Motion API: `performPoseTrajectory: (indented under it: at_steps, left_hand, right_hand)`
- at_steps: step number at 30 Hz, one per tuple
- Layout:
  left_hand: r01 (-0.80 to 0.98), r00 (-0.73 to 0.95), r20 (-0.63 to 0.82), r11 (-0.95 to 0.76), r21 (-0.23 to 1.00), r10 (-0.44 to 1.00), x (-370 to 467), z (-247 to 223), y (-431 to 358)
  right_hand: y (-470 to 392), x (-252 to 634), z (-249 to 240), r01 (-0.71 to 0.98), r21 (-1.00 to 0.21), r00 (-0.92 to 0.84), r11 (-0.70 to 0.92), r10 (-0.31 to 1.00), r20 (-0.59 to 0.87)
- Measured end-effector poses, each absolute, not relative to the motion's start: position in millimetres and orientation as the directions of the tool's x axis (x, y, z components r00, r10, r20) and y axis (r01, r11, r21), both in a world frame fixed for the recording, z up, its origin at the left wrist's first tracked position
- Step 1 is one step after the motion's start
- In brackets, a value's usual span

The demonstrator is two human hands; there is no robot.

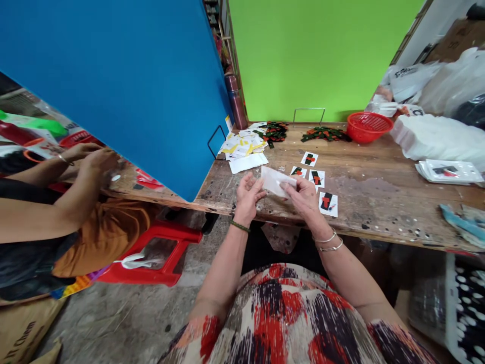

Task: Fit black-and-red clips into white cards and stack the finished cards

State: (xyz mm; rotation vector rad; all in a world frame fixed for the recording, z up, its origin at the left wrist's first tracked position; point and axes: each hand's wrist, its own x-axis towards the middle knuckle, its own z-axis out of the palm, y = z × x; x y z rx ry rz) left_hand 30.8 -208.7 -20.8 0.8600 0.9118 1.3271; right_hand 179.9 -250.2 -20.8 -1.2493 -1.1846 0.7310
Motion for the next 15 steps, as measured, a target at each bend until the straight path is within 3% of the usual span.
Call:
performPoseTrajectory:
  at_steps: [2, 8, 12, 15]
  left_hand:
    - [-0.473, 0.086, -0.085, 0.116, 0.873, 0.993, 31, -24, -202]
    - [-0.517, -0.026, 0.008, -0.02, 0.856, 1.0, 32, -28, -209]
    - [-0.682, 0.183, 0.001, 0.126, 0.72, 0.983, 41, -18, -230]
    - [-0.697, 0.268, -0.031, 0.216, 0.684, 0.963, 54, -11, -241]
  right_hand:
    - [-252, 179, -26, -0.035, -0.988, 0.233, 0.149, 0.963, 0.137]
    - [-251, 176, -31, -0.174, -0.981, 0.347, 0.089, 0.937, 0.024]
    - [-251, 164, -24, -0.386, -0.921, 0.351, 0.048, 0.931, -0.099]
    - [-253, 151, -26, -0.404, -0.915, 0.294, 0.012, 0.949, -0.117]
